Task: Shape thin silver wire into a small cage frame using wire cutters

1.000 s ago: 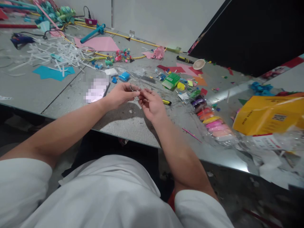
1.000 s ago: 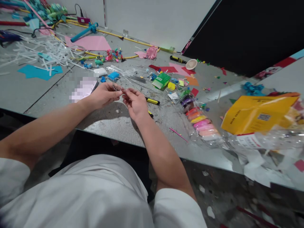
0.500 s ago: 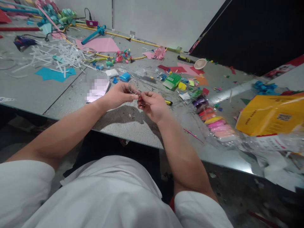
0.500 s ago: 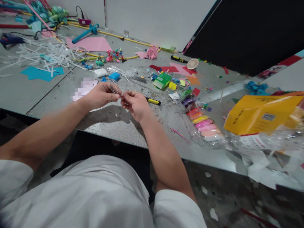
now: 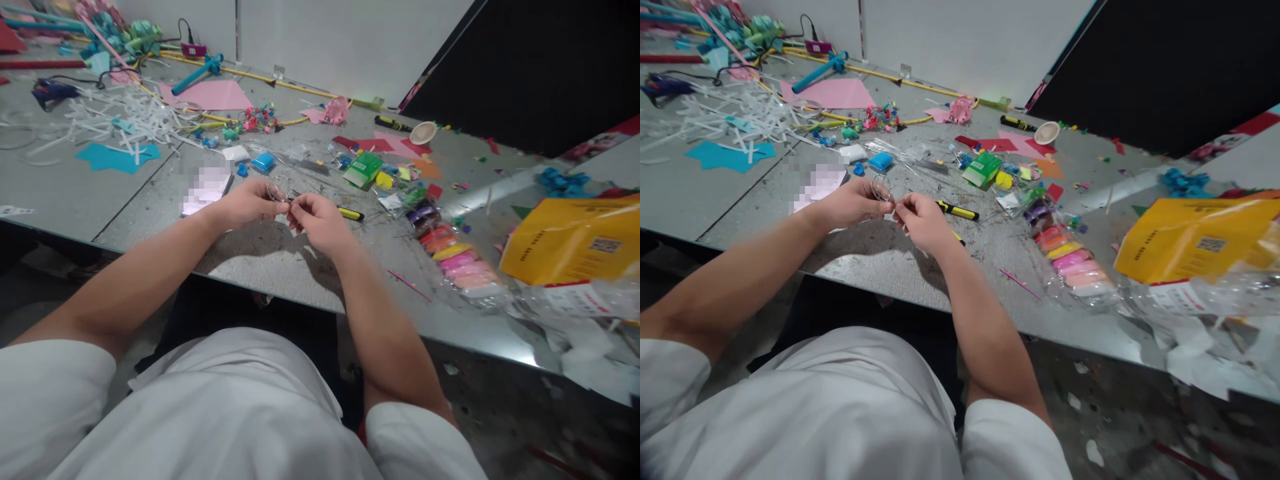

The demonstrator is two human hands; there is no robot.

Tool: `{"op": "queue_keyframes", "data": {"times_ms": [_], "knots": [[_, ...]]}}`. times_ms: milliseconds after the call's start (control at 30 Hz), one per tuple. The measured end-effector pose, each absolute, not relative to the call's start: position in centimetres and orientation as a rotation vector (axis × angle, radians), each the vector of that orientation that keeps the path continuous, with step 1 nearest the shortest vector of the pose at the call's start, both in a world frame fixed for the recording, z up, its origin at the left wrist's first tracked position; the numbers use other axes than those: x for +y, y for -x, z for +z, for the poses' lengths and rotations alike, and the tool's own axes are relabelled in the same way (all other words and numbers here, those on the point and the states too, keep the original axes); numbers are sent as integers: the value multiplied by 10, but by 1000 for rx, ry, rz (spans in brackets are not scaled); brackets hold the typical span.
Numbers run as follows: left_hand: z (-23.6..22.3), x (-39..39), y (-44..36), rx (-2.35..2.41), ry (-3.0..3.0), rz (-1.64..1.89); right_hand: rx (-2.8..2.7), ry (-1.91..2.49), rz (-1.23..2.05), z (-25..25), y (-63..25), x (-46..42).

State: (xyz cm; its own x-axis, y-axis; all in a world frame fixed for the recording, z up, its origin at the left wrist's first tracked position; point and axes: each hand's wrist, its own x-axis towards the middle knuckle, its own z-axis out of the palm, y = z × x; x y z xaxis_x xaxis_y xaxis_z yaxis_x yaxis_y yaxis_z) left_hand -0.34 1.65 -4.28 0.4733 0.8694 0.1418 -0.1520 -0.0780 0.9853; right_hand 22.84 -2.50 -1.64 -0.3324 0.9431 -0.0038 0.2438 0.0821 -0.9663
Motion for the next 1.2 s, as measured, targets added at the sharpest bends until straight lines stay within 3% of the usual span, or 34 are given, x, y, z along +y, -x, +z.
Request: {"op": "queue_keyframes", "data": {"times_ms": [233, 533, 833, 1200], "knots": [[-38, 18, 9, 718, -1417, 769, -2009, 1207, 1121, -4, -235, -33], [-27, 5, -5, 898, -1349, 971, -2016, 1253, 1080, -2, -228, -37], [-39, 8, -7, 937, -1438, 996, -1985, 1278, 1170, -7, -226, -35], [-30, 3, -16, 983, -1311, 1040, -2040, 1380, 1029, -17, -212, -37]]}}
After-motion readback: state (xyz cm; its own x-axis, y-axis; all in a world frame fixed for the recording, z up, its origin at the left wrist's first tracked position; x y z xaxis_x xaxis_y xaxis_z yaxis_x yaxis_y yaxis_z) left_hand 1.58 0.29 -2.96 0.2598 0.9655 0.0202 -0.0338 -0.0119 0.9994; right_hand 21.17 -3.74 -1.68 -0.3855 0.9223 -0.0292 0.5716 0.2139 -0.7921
